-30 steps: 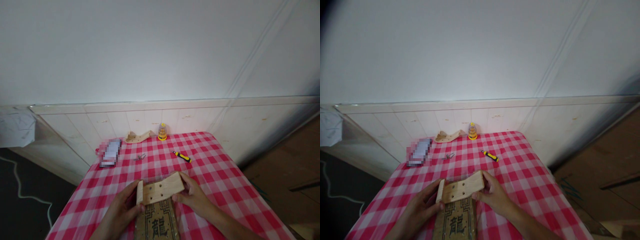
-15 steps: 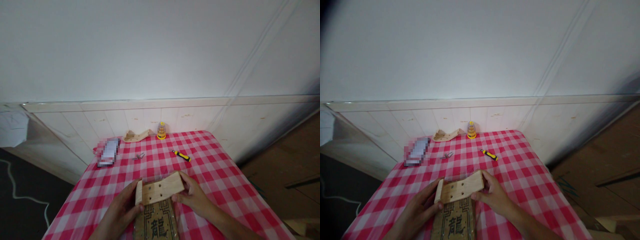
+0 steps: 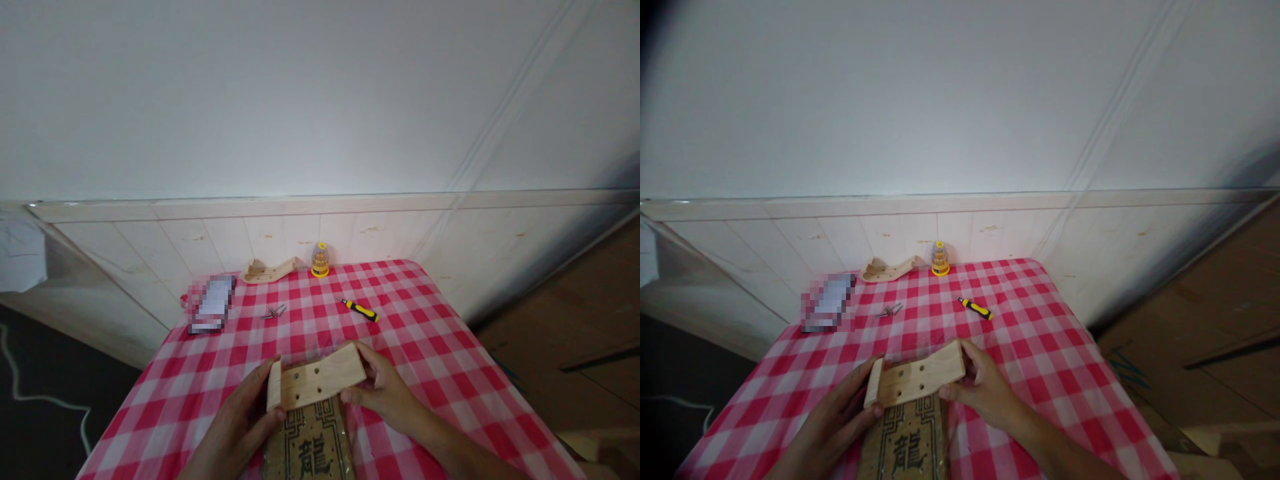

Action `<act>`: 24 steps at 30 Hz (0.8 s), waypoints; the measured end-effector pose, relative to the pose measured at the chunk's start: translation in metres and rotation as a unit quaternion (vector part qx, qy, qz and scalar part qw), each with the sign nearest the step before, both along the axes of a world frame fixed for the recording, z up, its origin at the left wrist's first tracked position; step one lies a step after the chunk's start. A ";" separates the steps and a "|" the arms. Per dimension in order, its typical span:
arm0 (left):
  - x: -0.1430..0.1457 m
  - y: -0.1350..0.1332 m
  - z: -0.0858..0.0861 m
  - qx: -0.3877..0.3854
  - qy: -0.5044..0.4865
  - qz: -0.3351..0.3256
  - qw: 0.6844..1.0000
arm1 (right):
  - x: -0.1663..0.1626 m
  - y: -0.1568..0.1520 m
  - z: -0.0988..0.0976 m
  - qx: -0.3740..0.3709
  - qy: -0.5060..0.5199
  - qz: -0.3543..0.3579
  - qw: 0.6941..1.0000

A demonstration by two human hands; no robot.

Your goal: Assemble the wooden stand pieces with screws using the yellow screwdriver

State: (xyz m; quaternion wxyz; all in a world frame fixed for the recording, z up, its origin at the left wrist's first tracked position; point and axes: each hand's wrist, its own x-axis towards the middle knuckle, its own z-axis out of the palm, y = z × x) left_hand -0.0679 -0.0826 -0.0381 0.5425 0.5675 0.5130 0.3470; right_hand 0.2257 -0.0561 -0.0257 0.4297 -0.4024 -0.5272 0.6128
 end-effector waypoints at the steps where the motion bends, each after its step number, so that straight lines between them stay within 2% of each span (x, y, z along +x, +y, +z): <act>1: 0.000 0.000 0.000 0.000 -0.003 0.002 1.000 | 0.000 0.000 0.000 0.000 0.001 -0.001 1.000; 7: 0.001 0.001 0.000 -0.003 0.001 0.003 1.000 | 0.000 -0.001 0.001 -0.005 0.003 0.003 1.000; 12: 0.004 -0.002 0.001 0.011 0.009 0.034 0.999 | 0.000 0.000 0.000 -0.005 0.002 0.002 1.000; 19: 0.003 0.001 0.006 0.006 0.008 0.006 1.000 | 0.000 -0.001 0.004 -0.003 -0.004 0.002 1.000; 24: 0.008 -0.002 0.006 0.013 -0.006 0.037 0.999 | 0.001 -0.001 0.001 0.001 -0.010 0.001 1.000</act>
